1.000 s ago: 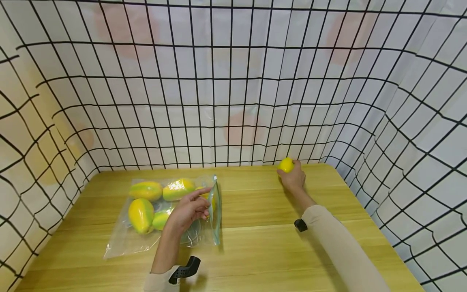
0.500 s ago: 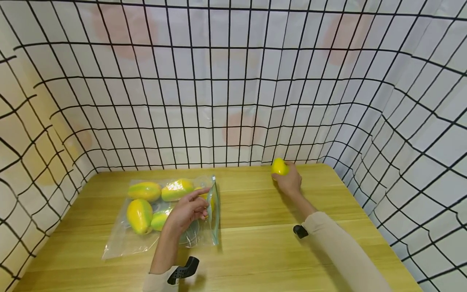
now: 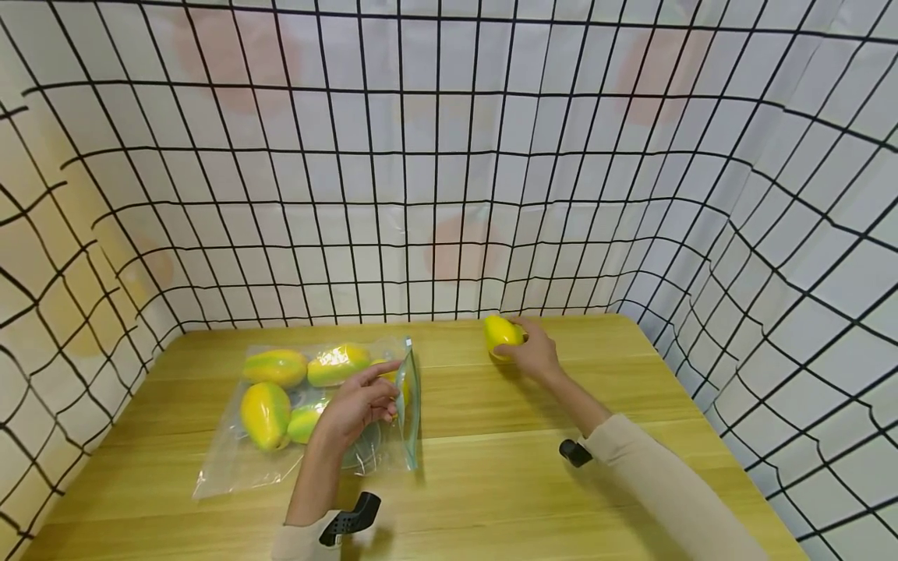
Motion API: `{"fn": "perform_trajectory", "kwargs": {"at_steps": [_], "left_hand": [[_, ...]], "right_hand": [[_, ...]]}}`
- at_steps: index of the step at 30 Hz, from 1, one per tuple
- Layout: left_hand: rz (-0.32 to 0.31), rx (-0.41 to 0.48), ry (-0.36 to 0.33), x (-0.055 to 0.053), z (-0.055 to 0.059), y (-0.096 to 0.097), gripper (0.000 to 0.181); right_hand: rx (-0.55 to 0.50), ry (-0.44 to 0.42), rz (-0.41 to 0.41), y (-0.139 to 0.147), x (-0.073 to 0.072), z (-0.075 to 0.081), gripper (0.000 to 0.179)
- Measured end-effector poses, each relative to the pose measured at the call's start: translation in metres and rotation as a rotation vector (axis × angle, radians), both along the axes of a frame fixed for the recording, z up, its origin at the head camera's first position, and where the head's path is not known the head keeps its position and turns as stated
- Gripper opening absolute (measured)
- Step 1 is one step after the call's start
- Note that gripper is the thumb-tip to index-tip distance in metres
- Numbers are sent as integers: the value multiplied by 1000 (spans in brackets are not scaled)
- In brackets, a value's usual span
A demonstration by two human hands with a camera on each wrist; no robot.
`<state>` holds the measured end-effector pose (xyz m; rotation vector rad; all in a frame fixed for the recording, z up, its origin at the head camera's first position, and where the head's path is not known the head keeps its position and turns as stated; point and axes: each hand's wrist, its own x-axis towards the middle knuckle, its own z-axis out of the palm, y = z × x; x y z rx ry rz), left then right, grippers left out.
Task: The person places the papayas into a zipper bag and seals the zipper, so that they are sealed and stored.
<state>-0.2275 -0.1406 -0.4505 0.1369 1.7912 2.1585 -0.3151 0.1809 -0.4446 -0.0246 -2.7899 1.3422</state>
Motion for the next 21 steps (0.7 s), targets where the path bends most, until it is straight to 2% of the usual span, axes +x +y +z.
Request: {"fn": "perform_trajectory", "kwargs": {"at_steps": [8,21], "left_hand": [[-3,-4,6,0,0,0,56],[-22,3,13,0,0,-1,57]], "right_hand": [[-54,-81,146,-14,17,12,70],[-205,-323,419,-26,31,28,69]]}}
